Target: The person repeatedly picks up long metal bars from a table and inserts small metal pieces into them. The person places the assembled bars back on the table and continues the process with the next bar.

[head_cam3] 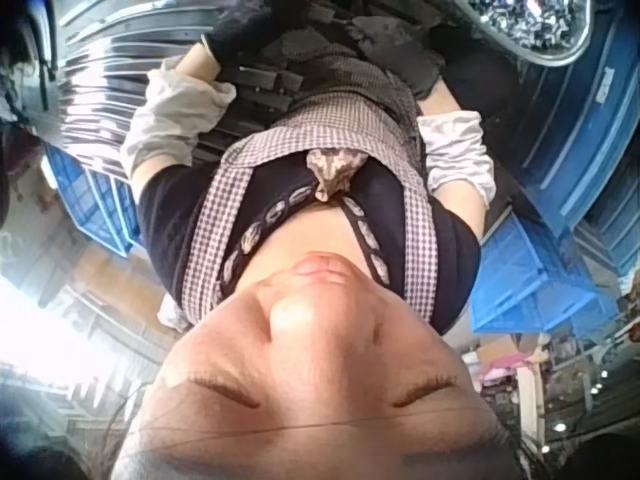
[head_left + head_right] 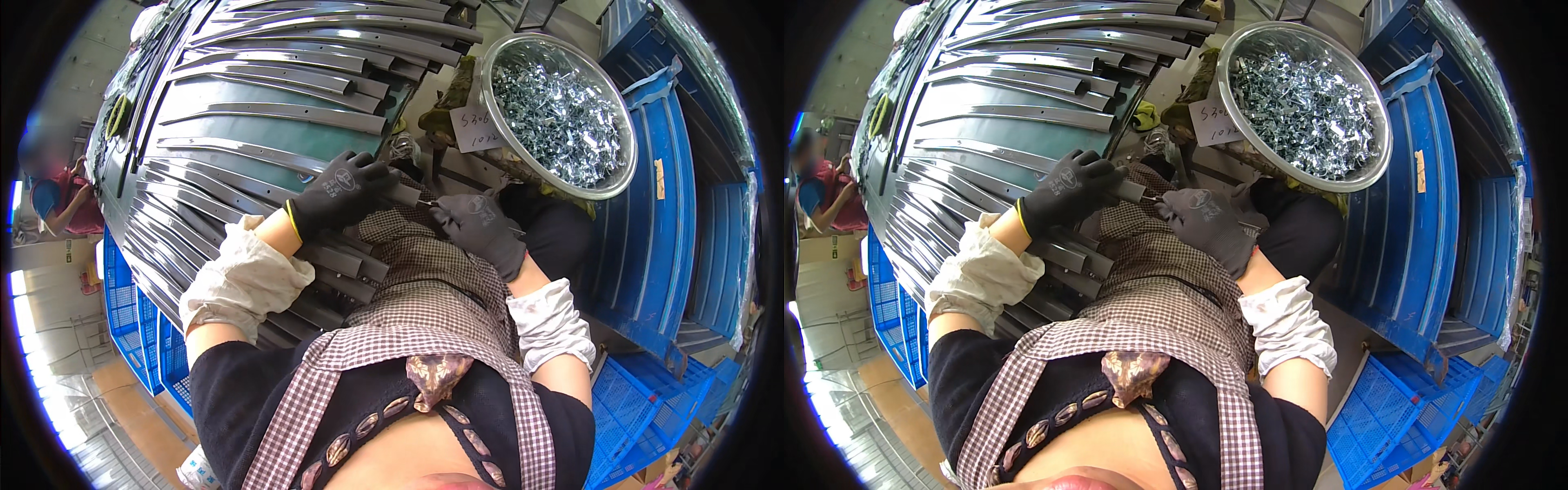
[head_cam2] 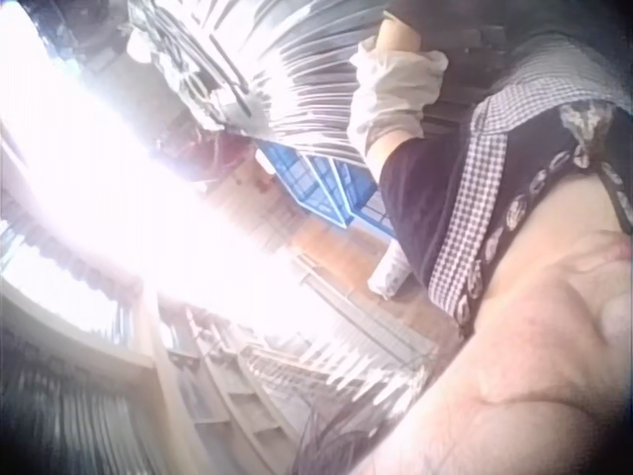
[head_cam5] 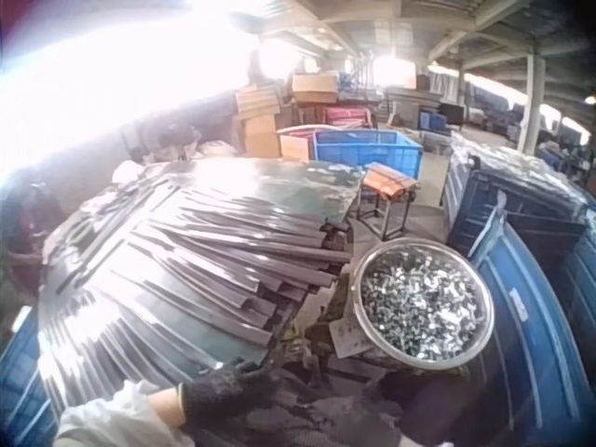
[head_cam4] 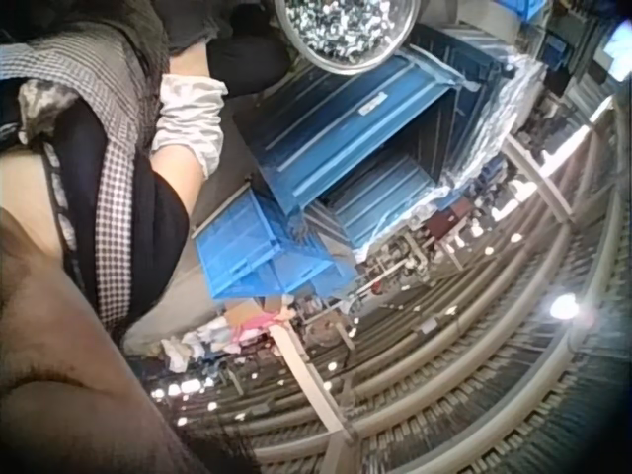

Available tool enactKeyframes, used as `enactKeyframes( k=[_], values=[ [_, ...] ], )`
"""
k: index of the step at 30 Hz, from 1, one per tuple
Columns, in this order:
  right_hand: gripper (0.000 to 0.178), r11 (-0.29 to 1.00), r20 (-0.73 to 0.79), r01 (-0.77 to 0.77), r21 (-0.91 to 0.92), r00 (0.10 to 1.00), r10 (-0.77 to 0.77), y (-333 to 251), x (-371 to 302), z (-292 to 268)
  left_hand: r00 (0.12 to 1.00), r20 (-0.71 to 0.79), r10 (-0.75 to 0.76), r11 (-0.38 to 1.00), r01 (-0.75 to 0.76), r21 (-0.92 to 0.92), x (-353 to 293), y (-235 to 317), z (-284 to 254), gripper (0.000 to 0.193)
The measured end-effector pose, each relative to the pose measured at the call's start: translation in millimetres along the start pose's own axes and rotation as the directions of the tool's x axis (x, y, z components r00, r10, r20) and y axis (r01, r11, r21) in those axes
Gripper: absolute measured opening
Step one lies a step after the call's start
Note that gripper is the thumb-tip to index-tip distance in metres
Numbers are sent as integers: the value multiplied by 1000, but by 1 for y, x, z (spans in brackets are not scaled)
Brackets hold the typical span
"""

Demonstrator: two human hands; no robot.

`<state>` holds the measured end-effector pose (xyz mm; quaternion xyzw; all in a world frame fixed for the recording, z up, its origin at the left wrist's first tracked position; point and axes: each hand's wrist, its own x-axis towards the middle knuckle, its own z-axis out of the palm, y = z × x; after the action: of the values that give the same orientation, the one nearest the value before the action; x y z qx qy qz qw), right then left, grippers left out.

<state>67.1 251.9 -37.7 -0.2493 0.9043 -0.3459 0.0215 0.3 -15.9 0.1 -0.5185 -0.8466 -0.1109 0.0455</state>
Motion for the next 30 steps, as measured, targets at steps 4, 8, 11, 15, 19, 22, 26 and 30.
enactKeyframes(
  k=[4,8,11,15,19,22,26,30],
  values=[
    [22,998,-60,27,-48,998,-30,-14,3,-4,999,24,-31,998,33,-62,2,6,-3,55],
    [23,999,29,-42,-21,999,43,2,-12,-15,992,-5,-127,972,123,-201,1,6,-4,53],
    [24,997,23,-67,25,998,66,-2,-18,-17,985,-18,-172,954,162,-254,2,6,-4,51],
    [23,999,-14,-29,-13,999,29,-2,-12,-5,986,-8,-168,953,160,-259,0,5,-4,50],
    [21,999,-9,21,-27,1000,-21,1,-6,0,993,12,-116,975,116,-187,2,7,-8,51],
    [17,972,5,39,-230,999,-39,-17,4,3,998,18,-62,988,64,-138,2,7,-7,52],
    [14,884,-44,147,-445,982,-185,-21,5,2,998,25,-50,983,54,-174,2,4,-9,49],
    [13,941,-61,179,-288,977,-205,-12,-8,-9,998,52,-24,966,37,-254,3,7,-8,48]
  ],
)
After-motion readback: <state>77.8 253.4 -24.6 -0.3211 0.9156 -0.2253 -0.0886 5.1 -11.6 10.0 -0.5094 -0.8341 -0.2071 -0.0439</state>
